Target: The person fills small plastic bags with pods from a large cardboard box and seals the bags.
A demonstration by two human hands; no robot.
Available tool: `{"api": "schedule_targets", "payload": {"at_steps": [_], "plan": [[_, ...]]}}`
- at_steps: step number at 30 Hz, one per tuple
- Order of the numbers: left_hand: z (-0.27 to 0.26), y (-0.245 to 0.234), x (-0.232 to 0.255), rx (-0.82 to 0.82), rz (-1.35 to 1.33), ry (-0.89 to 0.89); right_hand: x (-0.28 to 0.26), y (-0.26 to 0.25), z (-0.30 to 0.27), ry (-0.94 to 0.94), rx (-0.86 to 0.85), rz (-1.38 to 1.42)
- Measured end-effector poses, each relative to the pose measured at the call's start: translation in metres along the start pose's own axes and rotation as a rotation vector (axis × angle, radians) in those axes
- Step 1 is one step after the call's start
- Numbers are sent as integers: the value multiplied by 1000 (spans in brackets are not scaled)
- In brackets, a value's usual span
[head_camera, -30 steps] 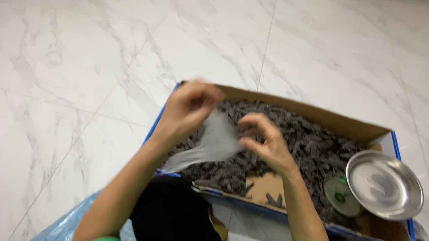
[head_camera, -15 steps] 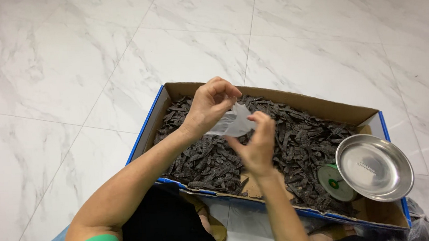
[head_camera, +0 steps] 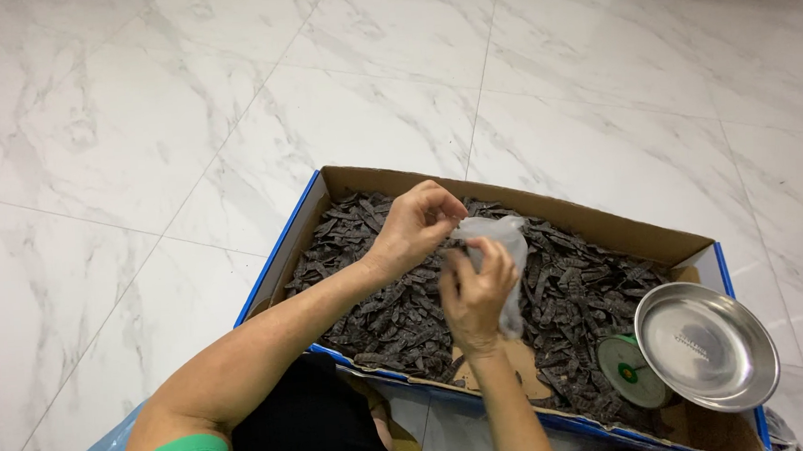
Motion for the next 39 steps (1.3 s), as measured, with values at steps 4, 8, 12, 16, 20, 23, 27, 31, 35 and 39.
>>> {"api": "schedule_targets", "payload": {"at_steps": [4,8,12,16,20,23,27,31,35,39], "plan": [[-2,6,6,-20,185,90,3,-4,-1,44,-50,-102],[-9,4,8,-45,172,149,31,-9,0,45,-107,36],[-8,8,3,-70,221,166,45,-6,-10,88,-118,214],[-10,14,-8,-105,249,191,68,9,-22,219,-181,308],[-16,33,-26,-199,268,100,68,31,-35,24,-264,88],[-33,54,-33,-352,89,-44,67,41,-41,-50,-270,20],[-56,76,-35,-730,-195,-293,82,36,-52,99,-315,195],[-72,90,-35,-947,-174,-143,110,44,-56,265,-407,181],[-64,94,-70,-811,902,68,133,43,-65,593,-387,399],[-47,75,-101,-743,1250,80,134,39,-61,492,-300,309]]}}
Point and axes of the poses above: each hand's wrist, its own z-axis towards the middle knuckle, its own y-axis out of the palm, x = y × z, the point moved 4 cm from there along z, towards the middle knuckle, and after that the axes turned 2 degrees about x, right-handed, at the moved point
